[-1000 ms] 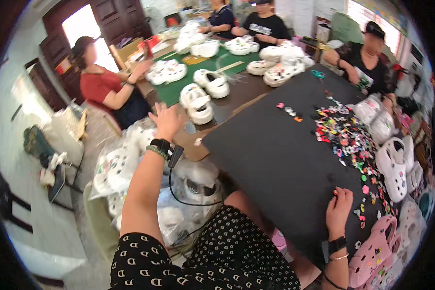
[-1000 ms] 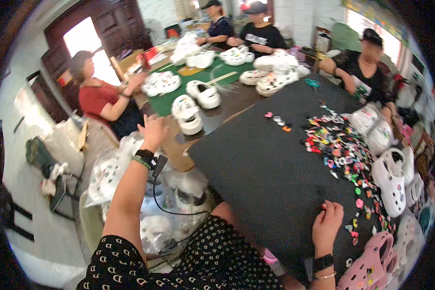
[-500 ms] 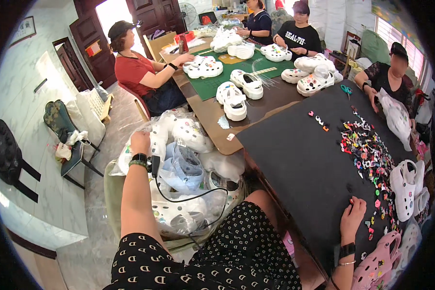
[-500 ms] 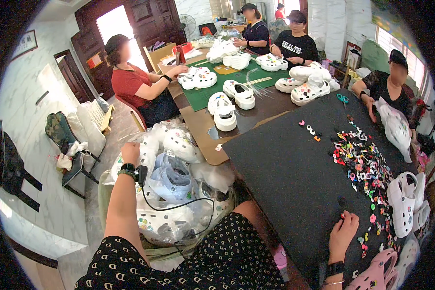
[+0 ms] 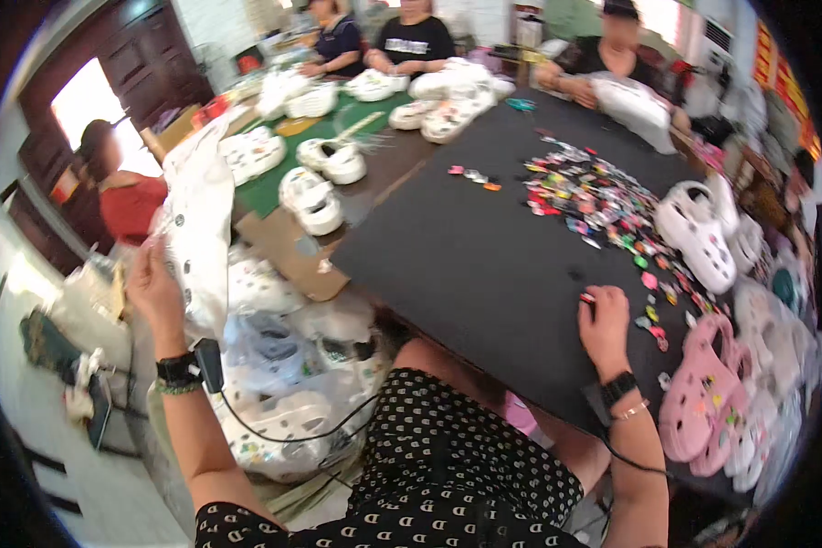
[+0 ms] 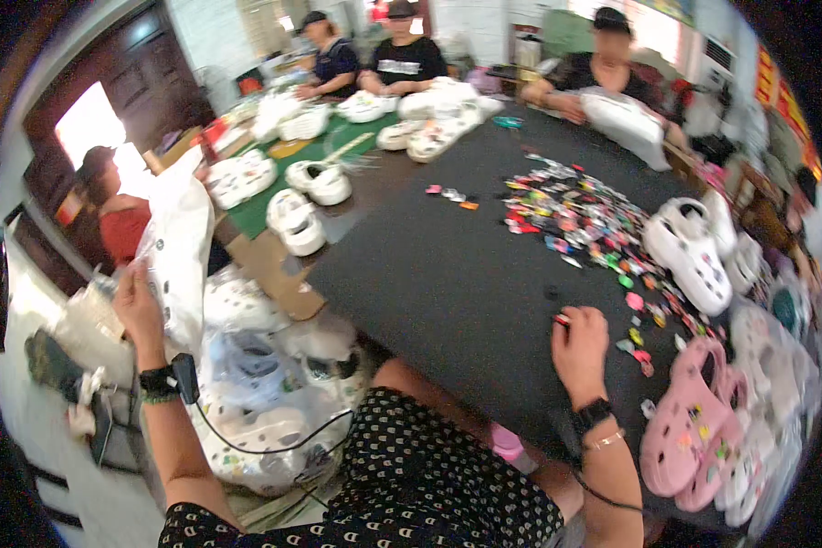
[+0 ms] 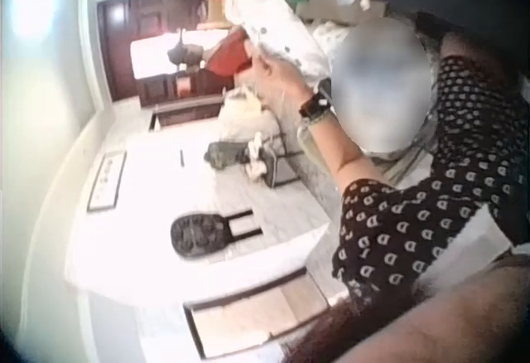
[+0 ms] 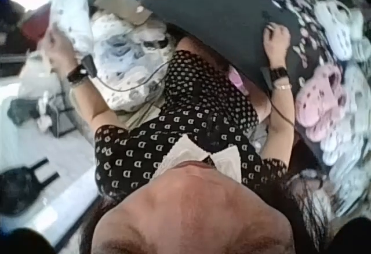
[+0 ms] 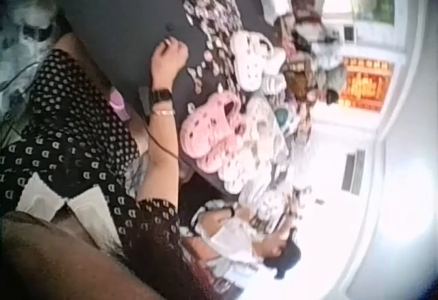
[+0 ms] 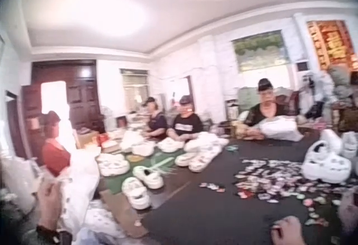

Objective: Decorating white clogs with colorful charms and packaging them in plastic bags.

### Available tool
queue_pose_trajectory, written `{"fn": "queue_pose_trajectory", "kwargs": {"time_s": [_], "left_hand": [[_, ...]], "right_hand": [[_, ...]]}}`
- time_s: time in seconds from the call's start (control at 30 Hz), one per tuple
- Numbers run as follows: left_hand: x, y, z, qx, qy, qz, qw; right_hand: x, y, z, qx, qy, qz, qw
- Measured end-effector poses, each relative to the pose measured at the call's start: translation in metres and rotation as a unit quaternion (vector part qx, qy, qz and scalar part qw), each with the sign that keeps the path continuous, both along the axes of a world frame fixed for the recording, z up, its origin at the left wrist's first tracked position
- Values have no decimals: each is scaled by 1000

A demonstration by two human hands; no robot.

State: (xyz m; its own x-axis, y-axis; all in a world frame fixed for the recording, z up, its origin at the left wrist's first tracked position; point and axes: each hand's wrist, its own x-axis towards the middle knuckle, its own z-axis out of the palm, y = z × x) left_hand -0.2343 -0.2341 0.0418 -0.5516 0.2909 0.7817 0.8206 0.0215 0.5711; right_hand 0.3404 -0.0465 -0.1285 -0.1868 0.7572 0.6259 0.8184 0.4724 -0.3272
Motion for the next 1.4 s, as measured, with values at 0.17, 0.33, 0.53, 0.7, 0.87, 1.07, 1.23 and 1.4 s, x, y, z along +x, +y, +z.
{"fn": "queue_pose_trajectory", "kwargs": {"time_s": [0.17, 0.33, 0.53, 0.7, 0.87, 1.07, 1.23, 1.4], "left_hand": [[90, 75, 17, -1, 113, -172, 979], [199, 140, -26, -12, 85, -391, 917], [297, 136, -89, -179, 331, -568, 732], [304, 107, -68, -261, 300, -531, 749], [279, 101, -69, -237, 268, -509, 783], [254, 94, -83, -248, 115, -429, 861], [233, 92, -107, -277, 31, -398, 874], [224, 92, -122, -298, -75, -391, 868]], "right_hand": [[5, 2, -4, -26, 50, -2, 998], [26, 1, -7, -23, 140, -81, 986], [39, -11, 6, -67, 244, -137, 958], [46, -39, 50, -77, 277, -59, 956], [53, -36, 74, -220, 125, 67, 965], [43, -19, 105, -378, 294, 348, 806], [36, 17, 91, -450, 391, 414, 688], [1, 19, 91, -226, -36, 266, 936]]}}
